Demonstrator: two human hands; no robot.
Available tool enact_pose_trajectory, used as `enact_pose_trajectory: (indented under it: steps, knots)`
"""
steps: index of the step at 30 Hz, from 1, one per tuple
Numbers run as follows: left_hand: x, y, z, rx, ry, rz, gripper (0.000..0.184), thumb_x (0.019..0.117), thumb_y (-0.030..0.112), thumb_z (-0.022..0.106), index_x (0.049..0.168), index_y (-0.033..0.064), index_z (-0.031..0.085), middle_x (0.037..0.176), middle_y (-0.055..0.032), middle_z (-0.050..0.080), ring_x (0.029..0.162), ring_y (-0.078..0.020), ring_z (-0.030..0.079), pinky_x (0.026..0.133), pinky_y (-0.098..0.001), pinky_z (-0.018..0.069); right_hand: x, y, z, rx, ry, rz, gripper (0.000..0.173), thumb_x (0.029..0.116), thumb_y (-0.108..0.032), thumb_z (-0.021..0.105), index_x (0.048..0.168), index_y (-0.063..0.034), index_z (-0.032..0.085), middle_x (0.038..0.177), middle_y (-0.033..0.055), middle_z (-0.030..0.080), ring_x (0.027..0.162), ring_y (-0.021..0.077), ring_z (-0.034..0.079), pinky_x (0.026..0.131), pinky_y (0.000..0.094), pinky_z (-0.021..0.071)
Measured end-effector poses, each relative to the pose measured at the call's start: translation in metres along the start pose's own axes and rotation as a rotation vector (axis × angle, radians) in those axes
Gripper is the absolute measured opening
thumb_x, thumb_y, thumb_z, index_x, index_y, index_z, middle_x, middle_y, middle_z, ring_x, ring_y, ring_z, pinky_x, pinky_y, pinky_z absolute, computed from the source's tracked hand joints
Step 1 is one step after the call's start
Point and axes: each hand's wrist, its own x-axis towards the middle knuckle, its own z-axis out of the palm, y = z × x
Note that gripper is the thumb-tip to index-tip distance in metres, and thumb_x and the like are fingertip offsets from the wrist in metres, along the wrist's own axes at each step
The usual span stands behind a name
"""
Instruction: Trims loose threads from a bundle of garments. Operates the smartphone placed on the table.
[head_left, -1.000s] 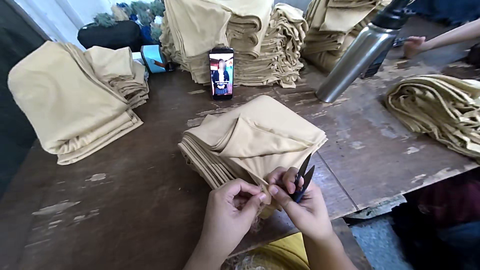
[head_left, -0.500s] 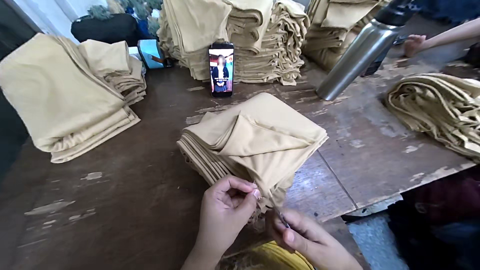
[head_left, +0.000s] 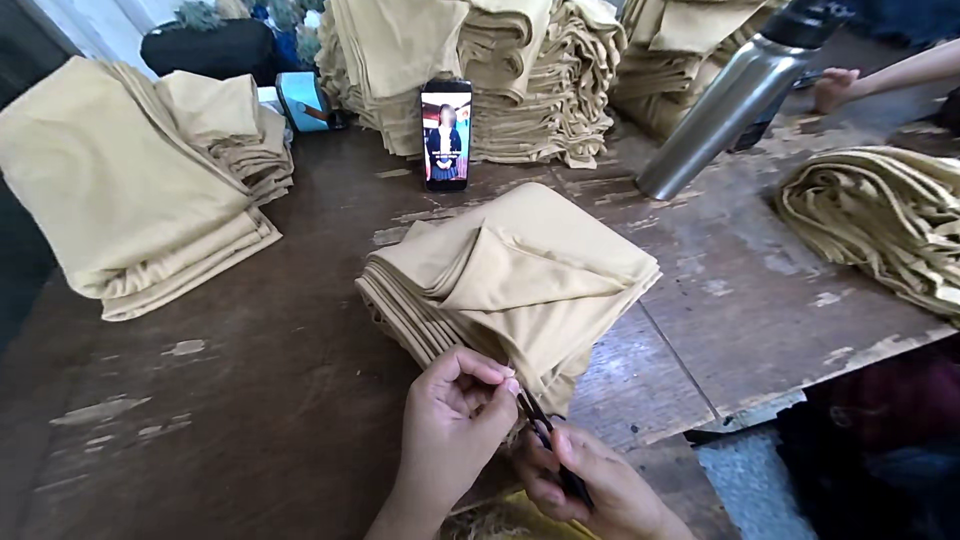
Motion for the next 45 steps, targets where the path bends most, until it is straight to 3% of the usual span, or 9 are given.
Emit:
enact_pose_trajectory:
  steps: [22, 24, 27, 30, 33, 37, 39, 43, 45]
  knots:
    - [-0.003, -0.006, -0.006, 0.032, -0.051, 0.08, 0.015, 0.0833, -0.008, 0.069, 0.089, 0.0061, 0.066, 0.093, 0.0011, 0.073, 0.085, -0.0047, 0.071, 0.074, -0.0199, 0.0609, 0.017, -0.009, 0.013, 0.13, 0.095, 0.016, 0.042, 0.1054, -0.052, 0.048, 0.082, -0.019, 0.061, 0.069, -0.0113, 0.057, 0.052, -0.0068, 0.048, 0.045, 0.0097, 0.0359]
    - [-0.005, 0.001, -0.018, 0.084, -0.159, 0.12, 0.01, 0.0866, -0.001, 0.071, 0.09, 0.0073, 0.067, 0.092, 0.0022, 0.071, 0.085, -0.003, 0.07, 0.074, -0.019, 0.0608, 0.012, -0.011, 0.015, 0.04, 0.098, -0.069, 0.041, 0.1064, -0.05, 0.046, 0.084, -0.019, 0.061, 0.071, -0.0119, 0.056, 0.055, -0.0076, 0.047, 0.047, 0.0091, 0.0354]
    - [-0.011, 0.037, -0.053, 0.23, -0.654, 0.095, 0.018, 0.0991, 0.022, 0.067, 0.091, 0.0055, 0.07, 0.087, -0.0016, 0.071, 0.084, -0.0013, 0.068, 0.076, -0.0162, 0.0563, 0.0, -0.022, 0.01, -0.396, 0.179, -0.311, 0.037, 0.1073, -0.05, 0.044, 0.096, -0.0193, 0.06, 0.076, -0.0119, 0.054, 0.063, -0.0081, 0.047, 0.055, 0.009, 0.0377]
    - [-0.014, 0.058, -0.059, 0.209, -0.927, 0.076, 0.03, 0.0973, 0.03, 0.071, 0.106, 0.0016, 0.074, 0.099, -0.0099, 0.074, 0.098, -0.0128, 0.07, 0.089, -0.0263, 0.0561, 0.009, -0.033, 0.0, -0.879, 0.411, -0.534, 0.027, 0.1059, -0.042, 0.054, 0.097, -0.0168, 0.059, 0.083, -0.0075, 0.061, 0.072, -0.004, 0.057, 0.064, 0.0127, 0.0479]
    - [-0.015, 0.048, -0.039, 0.292, -0.627, 0.171, 0.027, 0.0948, 0.029, 0.074, 0.102, 0.0026, 0.072, 0.099, -0.0073, 0.072, 0.099, -0.0094, 0.068, 0.089, -0.0231, 0.0565, 0.028, -0.034, -0.007, -1.124, 0.513, -0.607, 0.021, 0.0967, -0.024, 0.07, 0.098, -0.0088, 0.056, 0.096, 0.0011, 0.072, 0.081, 0.0019, 0.066, 0.069, 0.0168, 0.0543]
    - [-0.006, 0.016, -0.016, 0.336, -0.222, 0.239, 0.027, 0.0912, 0.013, 0.076, 0.113, -0.001, 0.066, 0.114, -0.0084, 0.068, 0.107, -0.0097, 0.068, 0.093, -0.0255, 0.0597, 0.044, -0.03, -0.009, -1.052, 0.528, -0.649, 0.018, 0.0908, -0.01, 0.072, 0.098, -0.0077, 0.056, 0.097, 0.0022, 0.072, 0.084, 0.0055, 0.069, 0.071, 0.0195, 0.0578]
    - [-0.005, 0.006, -0.009, 0.301, -0.117, 0.227, 0.03, 0.0877, 0.005, 0.075, 0.114, -0.0026, 0.064, 0.117, -0.0092, 0.067, 0.109, -0.0118, 0.067, 0.094, -0.0272, 0.0599, 0.044, -0.032, -0.009, -1.045, 0.528, -0.629, 0.024, 0.0904, -0.014, 0.075, 0.101, -0.0073, 0.055, 0.1, 0.0026, 0.072, 0.085, 0.007, 0.07, 0.072, 0.0213, 0.0604]
    - [-0.006, -0.001, 0.0, 0.243, -0.036, 0.228, 0.032, 0.0835, -0.005, 0.069, 0.114, -0.004, 0.06, 0.117, -0.0105, 0.064, 0.111, -0.0141, 0.066, 0.093, -0.0293, 0.0608, 0.044, -0.034, -0.007, -1.189, 0.532, -0.578, 0.019, 0.0892, -0.013, 0.073, 0.096, 0.0009, 0.061, 0.086, 0.0033, 0.071, 0.073, -0.0004, 0.062, 0.064, 0.0136, 0.0516]
    - [-0.006, -0.004, 0.004, 0.257, -0.019, 0.223, 0.035, 0.0818, -0.007, 0.067, 0.116, -0.0066, 0.059, 0.117, -0.0124, 0.063, 0.111, -0.0146, 0.066, 0.093, -0.029, 0.0606, 0.044, -0.034, -0.006, -1.042, 0.519, -0.608, 0.014, 0.0909, -0.007, 0.071, 0.095, -0.0073, 0.057, 0.091, -0.0006, 0.071, 0.078, 0.0001, 0.065, 0.068, 0.0149, 0.0545]
